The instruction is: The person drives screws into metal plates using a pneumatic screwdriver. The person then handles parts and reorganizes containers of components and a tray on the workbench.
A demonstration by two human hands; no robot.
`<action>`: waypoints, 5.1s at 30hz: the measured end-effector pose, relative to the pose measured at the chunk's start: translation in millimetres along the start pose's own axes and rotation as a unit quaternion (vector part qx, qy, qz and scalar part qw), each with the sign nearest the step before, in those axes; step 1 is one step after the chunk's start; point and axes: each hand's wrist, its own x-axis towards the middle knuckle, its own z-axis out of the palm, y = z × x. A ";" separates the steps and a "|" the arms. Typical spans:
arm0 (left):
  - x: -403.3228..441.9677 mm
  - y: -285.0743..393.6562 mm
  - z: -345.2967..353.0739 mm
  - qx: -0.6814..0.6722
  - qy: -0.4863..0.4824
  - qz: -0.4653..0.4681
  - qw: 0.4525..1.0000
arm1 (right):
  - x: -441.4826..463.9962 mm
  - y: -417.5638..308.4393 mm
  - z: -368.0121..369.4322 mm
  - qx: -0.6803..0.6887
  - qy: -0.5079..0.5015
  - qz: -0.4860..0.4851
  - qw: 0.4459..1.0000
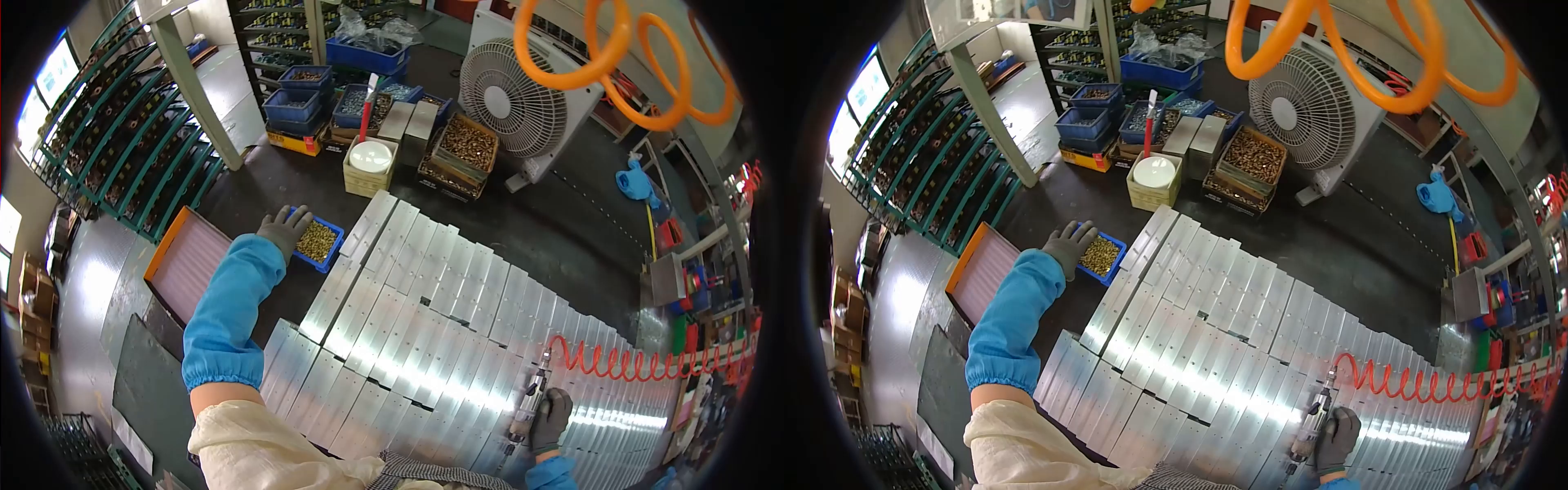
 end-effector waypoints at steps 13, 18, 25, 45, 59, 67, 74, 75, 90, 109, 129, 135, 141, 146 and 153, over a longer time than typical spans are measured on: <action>18.7 -19.9 -8.5 -0.078 0.002 0.065 0.995 | 3.3 -5.3 2.7 -0.008 -0.022 0.015 1.000; 28.0 -22.6 0.6 -0.052 0.038 0.090 0.994 | 3.7 -4.2 4.2 -0.009 -0.019 0.015 1.000; 32.4 -26.6 10.4 -0.131 0.042 -0.054 0.989 | 2.3 -2.3 1.3 -0.009 0.011 -0.009 1.000; -201.6 30.1 163.0 -0.662 -0.091 -0.290 0.685 | -1.0 -50.8 -29.3 0.238 -0.091 0.183 0.950; -326.8 76.3 47.2 -0.511 0.237 -0.288 0.774 | -1.1 -98.9 -46.7 -0.063 -0.208 0.132 0.967; -522.3 87.7 132.1 -0.416 0.066 -0.415 0.806 | -2.2 -104.9 -55.3 -0.041 -0.273 0.132 0.952; -517.3 225.3 193.6 -0.405 0.310 -0.412 0.755 | -9.4 -102.9 -48.4 -0.067 -0.276 0.129 0.950; -511.6 231.5 203.0 -0.347 0.382 -0.430 0.741 | -9.3 -102.2 -44.7 -0.074 -0.263 0.118 0.955; -431.8 38.1 231.2 -0.682 0.335 -0.451 0.468 | -13.2 -90.1 -36.2 -0.050 -0.241 0.134 0.960; -268.1 -88.9 274.0 -0.905 0.291 -0.238 0.201 | -16.7 -83.0 -39.4 0.057 -0.158 0.151 0.974; -569.3 618.5 22.3 -0.621 -0.023 0.249 0.743 | -508.5 143.8 -316.3 0.524 -0.032 0.268 0.808; -643.1 766.4 84.9 -0.518 -0.273 0.353 0.730 | -731.5 121.1 -327.6 0.630 0.069 0.444 0.633; -612.0 812.6 197.6 -0.448 -0.377 0.346 0.733 | -777.7 87.1 -301.8 0.648 0.250 0.429 0.578; -550.1 815.6 250.5 -0.489 -0.336 0.272 0.758 | -786.4 159.2 -197.9 0.674 0.131 0.468 0.557; -327.0 858.8 322.8 -0.203 0.056 0.156 0.965 | -722.9 336.7 -151.8 0.603 0.006 0.462 0.651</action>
